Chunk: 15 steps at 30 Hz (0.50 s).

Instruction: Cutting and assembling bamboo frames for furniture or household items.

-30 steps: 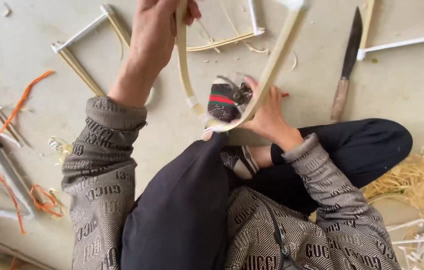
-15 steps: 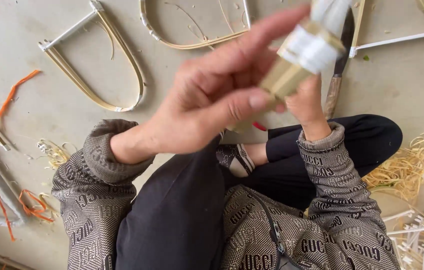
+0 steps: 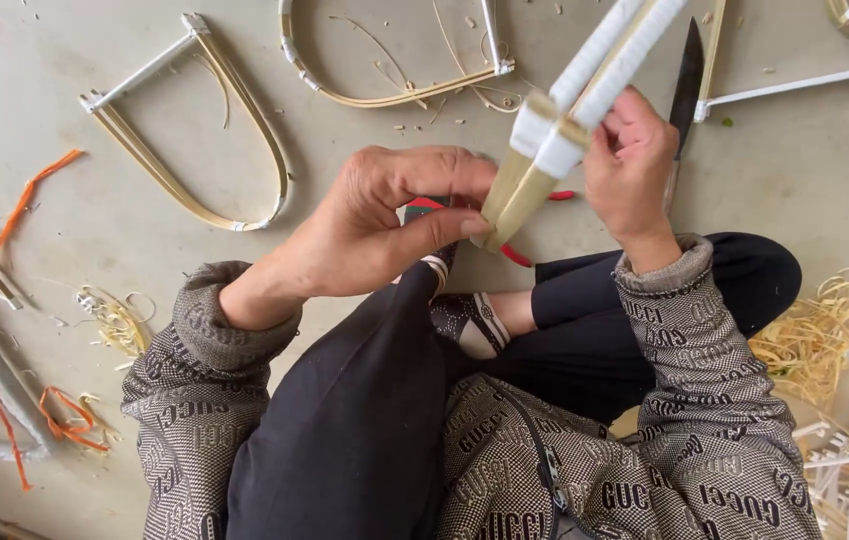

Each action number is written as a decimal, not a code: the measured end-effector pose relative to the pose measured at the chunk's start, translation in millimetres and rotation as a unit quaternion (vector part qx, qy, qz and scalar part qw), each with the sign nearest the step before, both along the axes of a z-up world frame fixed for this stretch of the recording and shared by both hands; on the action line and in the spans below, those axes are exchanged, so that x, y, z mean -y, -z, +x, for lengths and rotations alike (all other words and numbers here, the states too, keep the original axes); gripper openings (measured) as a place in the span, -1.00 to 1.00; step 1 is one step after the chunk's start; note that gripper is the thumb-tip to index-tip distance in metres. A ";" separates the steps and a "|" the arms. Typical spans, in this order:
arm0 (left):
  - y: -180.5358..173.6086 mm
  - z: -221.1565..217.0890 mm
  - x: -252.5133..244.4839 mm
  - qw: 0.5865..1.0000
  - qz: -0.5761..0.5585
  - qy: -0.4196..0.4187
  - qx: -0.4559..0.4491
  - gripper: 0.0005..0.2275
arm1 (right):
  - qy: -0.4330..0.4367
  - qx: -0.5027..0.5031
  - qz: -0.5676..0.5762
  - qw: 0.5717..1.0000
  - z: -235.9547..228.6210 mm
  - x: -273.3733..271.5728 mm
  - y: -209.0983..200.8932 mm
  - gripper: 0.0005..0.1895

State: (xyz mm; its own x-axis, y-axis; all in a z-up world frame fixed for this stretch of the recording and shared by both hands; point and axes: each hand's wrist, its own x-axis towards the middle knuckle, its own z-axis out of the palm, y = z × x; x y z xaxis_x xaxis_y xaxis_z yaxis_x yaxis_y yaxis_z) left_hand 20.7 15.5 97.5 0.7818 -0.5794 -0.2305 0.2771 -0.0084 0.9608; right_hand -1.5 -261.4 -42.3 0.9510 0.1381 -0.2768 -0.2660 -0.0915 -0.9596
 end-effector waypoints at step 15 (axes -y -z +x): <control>175.1 22.7 -33.0 0.945 0.289 -0.012 0.154 -0.66 | 0.081 0.041 0.006 0.996 68.3 104.6 -10.5 -0.84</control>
